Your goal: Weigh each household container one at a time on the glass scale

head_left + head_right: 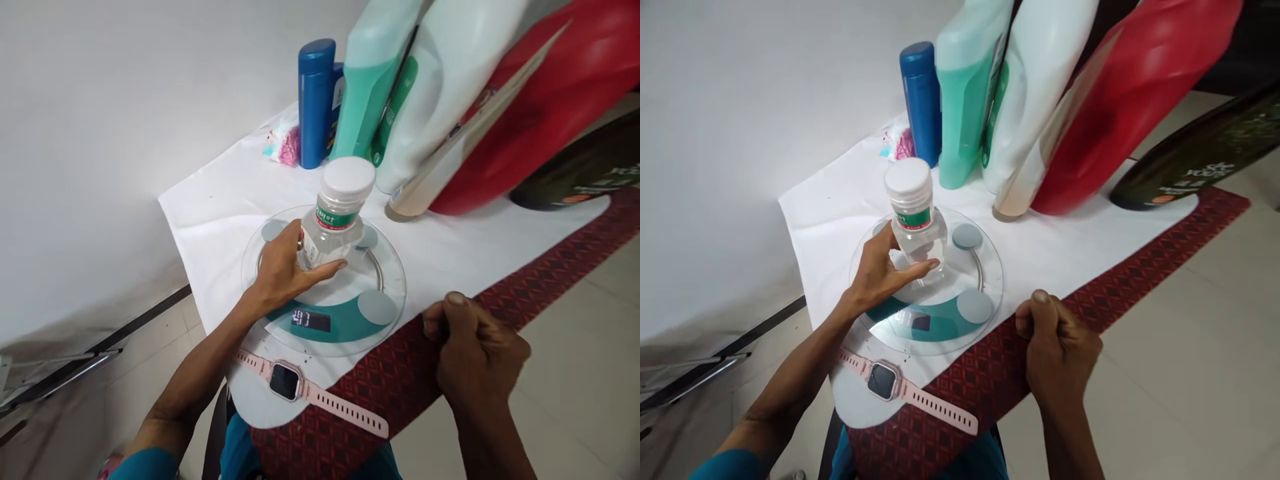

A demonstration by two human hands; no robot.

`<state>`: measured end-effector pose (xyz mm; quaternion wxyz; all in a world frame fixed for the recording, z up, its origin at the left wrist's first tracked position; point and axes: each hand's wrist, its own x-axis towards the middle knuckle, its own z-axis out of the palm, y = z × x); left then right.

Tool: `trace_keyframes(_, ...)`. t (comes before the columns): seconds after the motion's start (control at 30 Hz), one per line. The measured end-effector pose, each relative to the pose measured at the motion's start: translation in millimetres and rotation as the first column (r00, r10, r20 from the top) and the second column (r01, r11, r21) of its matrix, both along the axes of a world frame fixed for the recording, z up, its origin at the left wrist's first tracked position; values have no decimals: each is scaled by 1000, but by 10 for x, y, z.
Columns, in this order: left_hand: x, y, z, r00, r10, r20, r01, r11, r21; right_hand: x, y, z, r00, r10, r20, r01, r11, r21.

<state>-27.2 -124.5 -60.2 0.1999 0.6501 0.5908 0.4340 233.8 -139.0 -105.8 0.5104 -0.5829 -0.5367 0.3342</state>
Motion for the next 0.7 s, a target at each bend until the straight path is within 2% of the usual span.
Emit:
trace_keyframes(0.07, -48, -26, 64, 999, -5, 49, 4, 1000, 13, 10, 5, 1, 1000, -9, 19, 10, 1000, -16)
trace_keyframes(0.13, -202, -48, 170, 996, 40, 79, -43, 998, 40, 20, 3, 3, 999, -24, 35, 26, 999, -46)
trace_keyframes(0.23, -667, 25, 330, 966, 254, 49, -258, 959, 120, 23, 3, 11, 998, -46, 46, 49, 995, -82)
trace_keyframes(0.3, -1104, 169, 375, 918, 395, 31, -394, 903, 171, 12, 8, 22, 998, -44, 43, 48, 995, -85)
trace_keyframes(0.37, -1580, 368, 353, 857, 513, 46, -512, 838, 189, -5, 12, 39, 999, -35, 40, 38, 995, -87)
trace_keyframes(0.5, -2392, 781, 212, 649, 760, 34, -759, 644, 98, -33, 8, 71, 997, -66, 39, 71, 986, -151)
trace_keyframes(0.63, -2840, 1067, 105, 496, 868, -36, -867, 497, 47, -54, 8, 80, 997, -77, 20, 79, 985, -155)
trace_keyframes(0.67, -2911, 1111, 83, 469, 882, -53, -881, 471, 47, -60, 11, 83, 996, -85, 21, 87, 984, -153)
trace_keyframes(0.7, -2973, 1145, 60, 469, 881, -71, -880, 472, 52, -67, 13, 88, 996, -91, 25, 94, 984, -154)
